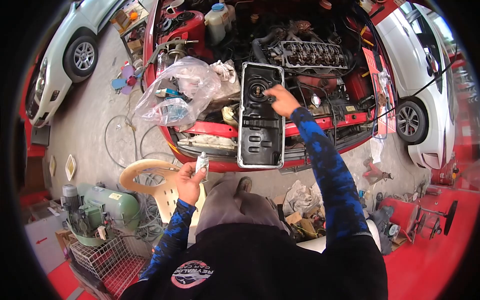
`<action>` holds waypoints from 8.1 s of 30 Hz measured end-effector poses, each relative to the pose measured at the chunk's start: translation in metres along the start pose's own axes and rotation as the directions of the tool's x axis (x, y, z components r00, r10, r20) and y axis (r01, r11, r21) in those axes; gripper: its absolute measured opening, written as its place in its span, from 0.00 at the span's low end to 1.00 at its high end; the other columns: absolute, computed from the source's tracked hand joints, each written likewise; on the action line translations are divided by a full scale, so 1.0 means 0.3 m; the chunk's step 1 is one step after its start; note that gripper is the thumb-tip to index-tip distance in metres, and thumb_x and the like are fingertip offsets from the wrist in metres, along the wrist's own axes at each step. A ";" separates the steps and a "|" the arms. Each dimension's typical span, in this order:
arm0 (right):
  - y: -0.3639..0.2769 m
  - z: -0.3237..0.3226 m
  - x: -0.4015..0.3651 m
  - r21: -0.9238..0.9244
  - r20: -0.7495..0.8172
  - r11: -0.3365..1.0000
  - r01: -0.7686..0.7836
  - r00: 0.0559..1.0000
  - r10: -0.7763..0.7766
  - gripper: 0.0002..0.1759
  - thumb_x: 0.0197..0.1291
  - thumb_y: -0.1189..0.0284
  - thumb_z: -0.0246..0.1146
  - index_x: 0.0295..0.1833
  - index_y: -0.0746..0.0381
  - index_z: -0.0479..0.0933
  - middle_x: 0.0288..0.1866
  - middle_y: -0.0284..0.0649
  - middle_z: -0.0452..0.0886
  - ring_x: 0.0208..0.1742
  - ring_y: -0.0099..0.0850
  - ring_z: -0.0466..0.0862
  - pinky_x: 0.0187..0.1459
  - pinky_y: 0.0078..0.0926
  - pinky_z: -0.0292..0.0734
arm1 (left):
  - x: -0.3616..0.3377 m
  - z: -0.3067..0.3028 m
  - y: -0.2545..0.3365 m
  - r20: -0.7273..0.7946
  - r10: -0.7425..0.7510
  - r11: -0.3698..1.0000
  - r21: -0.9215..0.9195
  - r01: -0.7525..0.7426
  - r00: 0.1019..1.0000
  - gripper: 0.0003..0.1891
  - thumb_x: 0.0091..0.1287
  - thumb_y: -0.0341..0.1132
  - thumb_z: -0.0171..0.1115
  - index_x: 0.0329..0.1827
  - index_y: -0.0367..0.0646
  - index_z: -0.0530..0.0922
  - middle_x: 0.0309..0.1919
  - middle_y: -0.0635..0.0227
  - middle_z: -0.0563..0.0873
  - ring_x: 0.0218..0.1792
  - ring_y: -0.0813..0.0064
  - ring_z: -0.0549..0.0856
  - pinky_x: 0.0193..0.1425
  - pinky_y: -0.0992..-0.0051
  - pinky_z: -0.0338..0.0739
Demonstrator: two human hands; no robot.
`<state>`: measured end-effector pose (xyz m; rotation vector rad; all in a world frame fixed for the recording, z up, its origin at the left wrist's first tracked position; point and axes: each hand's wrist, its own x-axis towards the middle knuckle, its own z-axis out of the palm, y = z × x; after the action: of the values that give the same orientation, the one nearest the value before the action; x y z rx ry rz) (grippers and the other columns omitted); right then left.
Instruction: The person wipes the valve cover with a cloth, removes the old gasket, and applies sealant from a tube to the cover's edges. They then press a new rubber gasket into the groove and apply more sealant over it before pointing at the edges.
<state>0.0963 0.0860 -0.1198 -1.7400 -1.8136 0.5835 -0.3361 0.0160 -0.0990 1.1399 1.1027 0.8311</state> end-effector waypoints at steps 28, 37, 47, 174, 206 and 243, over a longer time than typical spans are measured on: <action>-0.321 0.146 -0.067 -0.278 0.574 0.958 -0.066 0.789 0.220 0.23 0.50 0.76 0.59 0.54 0.59 0.85 0.54 0.60 0.78 0.57 0.57 0.80 0.61 0.45 0.75 | 0.130 -0.177 0.047 -0.254 0.060 0.995 -0.060 -0.078 0.965 0.07 0.64 0.26 0.69 0.43 0.35 0.84 0.32 0.74 0.85 0.33 0.85 0.78 0.40 0.80 0.74; -0.558 0.324 -0.375 -0.322 0.430 0.887 -0.332 0.783 0.450 0.31 0.52 0.76 0.61 0.66 0.60 0.74 0.57 0.64 0.72 0.55 0.62 0.79 0.58 0.54 0.78 | 0.153 -0.077 0.097 -0.113 0.031 0.995 -0.096 -0.042 0.993 0.09 0.66 0.26 0.69 0.47 0.34 0.83 0.35 0.71 0.87 0.34 0.85 0.81 0.39 0.81 0.76; -0.333 0.008 -0.701 -0.546 0.317 0.801 -0.246 0.824 0.470 0.31 0.51 0.76 0.64 0.64 0.47 0.80 0.58 0.49 0.72 0.57 0.52 0.77 0.57 0.48 0.78 | 0.045 0.029 0.150 -0.025 0.091 0.995 -0.040 -0.092 0.996 0.06 0.65 0.25 0.69 0.42 0.34 0.83 0.32 0.72 0.86 0.32 0.85 0.80 0.39 0.81 0.74; -0.913 -0.622 -0.945 -0.056 -0.548 0.981 0.186 0.815 -0.185 0.39 0.49 0.88 0.70 0.68 0.57 0.68 0.41 0.44 0.87 0.34 0.42 0.87 0.37 0.35 0.85 | -0.033 0.882 0.583 0.363 0.576 0.738 -0.616 -0.275 0.733 0.13 0.61 0.13 0.65 0.41 0.39 0.73 0.50 0.61 0.80 0.55 0.60 0.86 0.64 0.59 0.80; 0.088 -0.226 0.225 0.881 -0.193 0.446 -0.158 0.740 0.644 0.29 0.64 0.83 0.62 0.70 0.74 0.63 0.42 0.48 0.83 0.34 0.34 0.87 0.29 0.30 0.83 | 0.693 0.667 0.311 -0.025 -0.120 0.990 0.076 0.122 0.992 0.09 0.74 0.35 0.62 0.46 0.38 0.80 0.29 0.72 0.82 0.22 0.83 0.79 0.19 0.82 0.71; -0.320 0.022 -0.401 0.133 -0.056 0.716 -0.685 0.716 0.695 0.48 0.51 0.85 0.59 0.80 0.66 0.49 0.53 0.57 0.73 0.48 0.57 0.79 0.49 0.46 0.79 | 0.312 0.362 0.077 0.323 -0.208 0.783 0.621 -0.041 0.923 0.11 0.62 0.28 0.72 0.45 0.33 0.81 0.26 0.62 0.85 0.27 0.77 0.84 0.30 0.73 0.78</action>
<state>0.0203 -0.0396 -0.0732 -2.3181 -0.9776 0.8360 -0.2052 0.0790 -0.0944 1.7017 1.1154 0.1318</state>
